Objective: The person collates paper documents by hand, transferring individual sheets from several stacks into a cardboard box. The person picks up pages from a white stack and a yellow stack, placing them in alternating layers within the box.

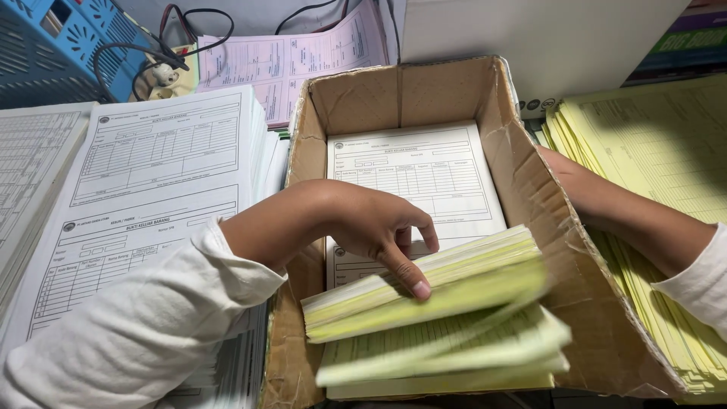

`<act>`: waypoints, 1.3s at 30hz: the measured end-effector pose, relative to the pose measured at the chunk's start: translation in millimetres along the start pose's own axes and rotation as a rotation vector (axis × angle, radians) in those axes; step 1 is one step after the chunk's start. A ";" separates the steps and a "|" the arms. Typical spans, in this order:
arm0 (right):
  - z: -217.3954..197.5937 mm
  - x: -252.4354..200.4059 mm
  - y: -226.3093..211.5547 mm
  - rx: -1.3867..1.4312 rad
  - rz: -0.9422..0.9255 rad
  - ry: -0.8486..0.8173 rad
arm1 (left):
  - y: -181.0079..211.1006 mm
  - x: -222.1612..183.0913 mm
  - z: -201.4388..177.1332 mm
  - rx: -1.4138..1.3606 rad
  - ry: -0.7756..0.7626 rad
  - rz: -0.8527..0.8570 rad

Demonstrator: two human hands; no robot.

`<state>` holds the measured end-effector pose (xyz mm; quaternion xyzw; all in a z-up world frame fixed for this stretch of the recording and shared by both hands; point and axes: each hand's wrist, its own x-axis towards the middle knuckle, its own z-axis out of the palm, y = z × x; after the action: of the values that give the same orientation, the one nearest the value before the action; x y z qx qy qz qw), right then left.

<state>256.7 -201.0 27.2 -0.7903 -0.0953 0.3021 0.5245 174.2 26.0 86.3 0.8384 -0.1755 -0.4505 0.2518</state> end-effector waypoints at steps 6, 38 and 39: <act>-2.1 0.3 2.7 -0.002 0.001 0.020 | -2.8 -0.1 1.3 -0.008 0.030 0.013; -2.4 0.6 4.1 -0.015 -0.001 0.149 | -0.3 -2.3 2.6 0.002 0.050 0.017; -2.0 0.9 3.7 -0.016 -0.002 0.154 | -0.3 -2.2 2.5 0.008 0.051 0.017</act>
<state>258.0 -203.6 24.0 -0.8153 -0.0575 0.2390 0.5242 170.9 26.8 86.4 0.8490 -0.1779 -0.4262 0.2568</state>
